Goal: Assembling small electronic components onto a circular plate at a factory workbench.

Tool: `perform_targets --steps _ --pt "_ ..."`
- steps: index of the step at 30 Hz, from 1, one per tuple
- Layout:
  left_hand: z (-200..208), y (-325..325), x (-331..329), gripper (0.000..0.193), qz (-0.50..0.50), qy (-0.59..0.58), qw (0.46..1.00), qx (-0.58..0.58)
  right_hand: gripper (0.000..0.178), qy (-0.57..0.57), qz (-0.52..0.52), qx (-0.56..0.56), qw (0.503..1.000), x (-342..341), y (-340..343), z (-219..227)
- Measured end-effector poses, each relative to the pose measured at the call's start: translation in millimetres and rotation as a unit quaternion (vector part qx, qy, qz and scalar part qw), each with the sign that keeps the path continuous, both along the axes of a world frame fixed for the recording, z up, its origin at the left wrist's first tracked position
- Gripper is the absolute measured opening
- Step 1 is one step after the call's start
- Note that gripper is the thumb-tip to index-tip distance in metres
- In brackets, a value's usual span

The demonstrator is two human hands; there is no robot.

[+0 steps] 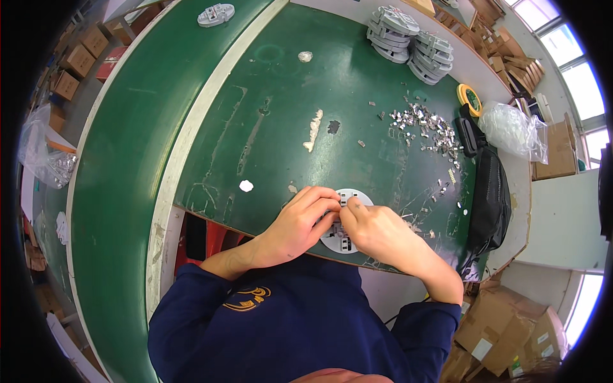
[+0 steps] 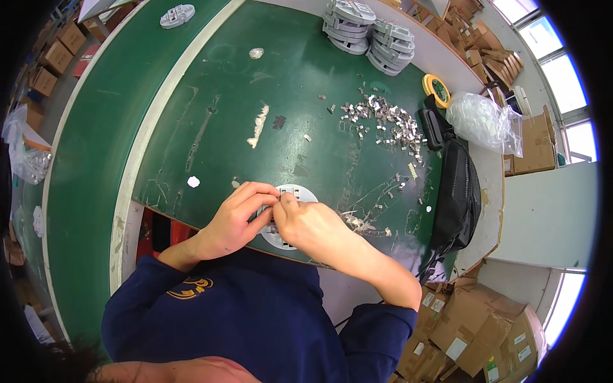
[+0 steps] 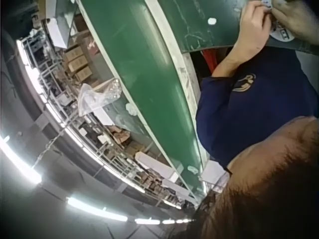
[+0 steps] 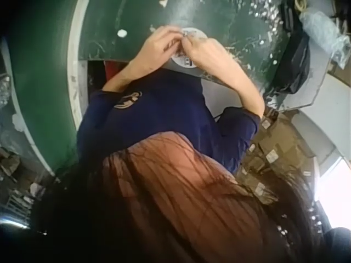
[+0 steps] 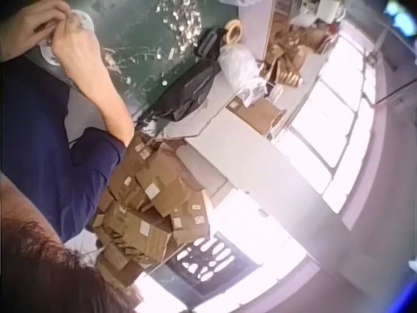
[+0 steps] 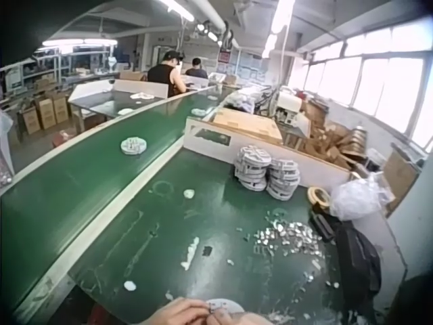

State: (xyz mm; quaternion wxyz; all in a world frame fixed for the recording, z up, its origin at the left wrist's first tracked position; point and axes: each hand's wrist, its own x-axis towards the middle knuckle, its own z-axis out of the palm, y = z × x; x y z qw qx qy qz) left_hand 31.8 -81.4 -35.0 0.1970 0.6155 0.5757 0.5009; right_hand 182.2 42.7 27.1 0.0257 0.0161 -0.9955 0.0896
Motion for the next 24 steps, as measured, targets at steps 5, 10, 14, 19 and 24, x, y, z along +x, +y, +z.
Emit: perform_targets --steps 5,10,14,19,24 --pt "-2.9 -0.8 -0.9 0.02 -0.008 -0.006 1.0 0.003 0.02 -0.009 -0.005 0.011 1.0 2.1 -4.7 -8.3" --pt "-4.6 -2.7 -3.7 0.048 -0.038 -0.01 0.999 -0.012 0.01 0.074 -0.072 -0.148 0.984 6.8 9.0 2.5" --pt "6.3 -9.0 -6.2 0.085 -0.048 0.041 0.998 -0.029 0.019 0.212 -0.26 -0.281 0.899 0.6 9.5 17.9" --pt "10.5 -2.7 0.7 0.104 -0.083 0.129 0.986 -0.069 0.031 0.425 -0.287 -0.198 0.835 7.9 44.2 -3.6" --pt "9.1 1.6 3.8 0.102 -0.081 0.152 0.981 -0.092 0.039 0.471 -0.264 0.017 0.841 17.8 67.0 -25.1"
